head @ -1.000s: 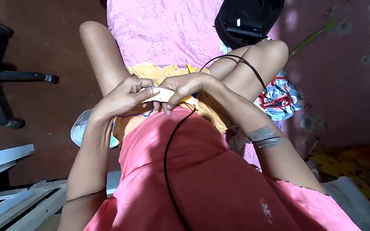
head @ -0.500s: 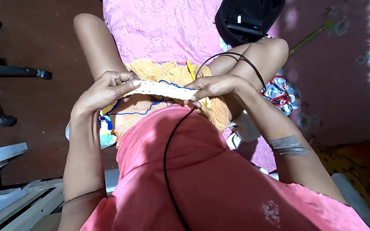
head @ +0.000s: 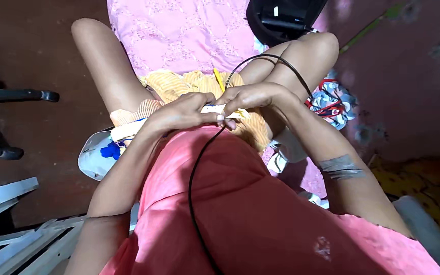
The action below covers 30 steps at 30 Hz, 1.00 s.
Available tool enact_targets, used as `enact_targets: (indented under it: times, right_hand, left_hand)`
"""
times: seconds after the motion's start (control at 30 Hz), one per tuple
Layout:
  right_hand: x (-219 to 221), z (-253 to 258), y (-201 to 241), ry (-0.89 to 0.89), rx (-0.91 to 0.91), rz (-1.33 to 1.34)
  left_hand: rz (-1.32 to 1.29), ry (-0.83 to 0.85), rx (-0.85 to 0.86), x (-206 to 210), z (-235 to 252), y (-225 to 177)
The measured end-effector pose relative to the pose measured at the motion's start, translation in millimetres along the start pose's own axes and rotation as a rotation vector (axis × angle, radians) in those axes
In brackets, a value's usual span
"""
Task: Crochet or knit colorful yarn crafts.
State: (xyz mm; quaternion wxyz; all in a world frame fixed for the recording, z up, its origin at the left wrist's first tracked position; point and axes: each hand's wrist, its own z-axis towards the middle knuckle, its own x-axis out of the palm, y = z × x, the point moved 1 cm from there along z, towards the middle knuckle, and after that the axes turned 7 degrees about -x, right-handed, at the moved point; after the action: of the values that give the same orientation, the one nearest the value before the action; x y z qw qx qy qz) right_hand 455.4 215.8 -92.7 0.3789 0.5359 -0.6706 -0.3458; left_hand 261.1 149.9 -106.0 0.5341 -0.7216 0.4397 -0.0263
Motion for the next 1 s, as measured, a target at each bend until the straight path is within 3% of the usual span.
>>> enact_targets:
  times: [0.1, 0.23, 0.37, 0.53, 0.63, 0.7, 0.83, 0.9, 1.0]
  right_hand:
    - [-10.4, -13.9, -7.0, -0.018, -0.025, -0.156]
    - [-18.3, -32.7, -19.0, -0.137, -0.178, -0.082]
    - [-7.5, -39.2, -18.9, -0.251, -0.304, -0.165]
    - [1.9, -39.1, -19.3, -0.375, -0.309, -0.295]
    - [3.3, -39.7, -21.5, -0.44, -0.317, -0.364]
    - [4.3, -43.8, -23.7, -0.538, -0.357, -0.406]
    - [15.4, -45.8, -35.5, -0.824, -0.683, -0.494]
    - [24.3, -45.8, -43.8, -0.926, -0.815, -0.508]
    - [41.9, -51.5, -58.7, -0.936, -0.826, -0.403]
  left_hand:
    - [-0.198, 0.037, -0.004, -1.6, 3.4, 5.1]
    - [-0.324, -0.019, 0.099, -0.7, -3.8, 15.4]
    - [-0.21, -0.083, 0.135, 0.1, -9.4, 13.2]
    - [-0.12, -0.082, 0.072, 0.7, -3.1, -5.3]
    - [-0.06, -0.294, 0.142, 12.4, 3.7, -14.4]
    - [0.135, -0.503, 0.298, 23.2, 3.3, -15.2]
    - [0.647, -0.888, 0.675, 42.3, -3.4, -15.1]
    - [0.747, -0.968, 0.743, 43.7, -8.6, -15.3]
    - [0.78, -1.001, 0.81, 43.2, -12.0, -13.3]
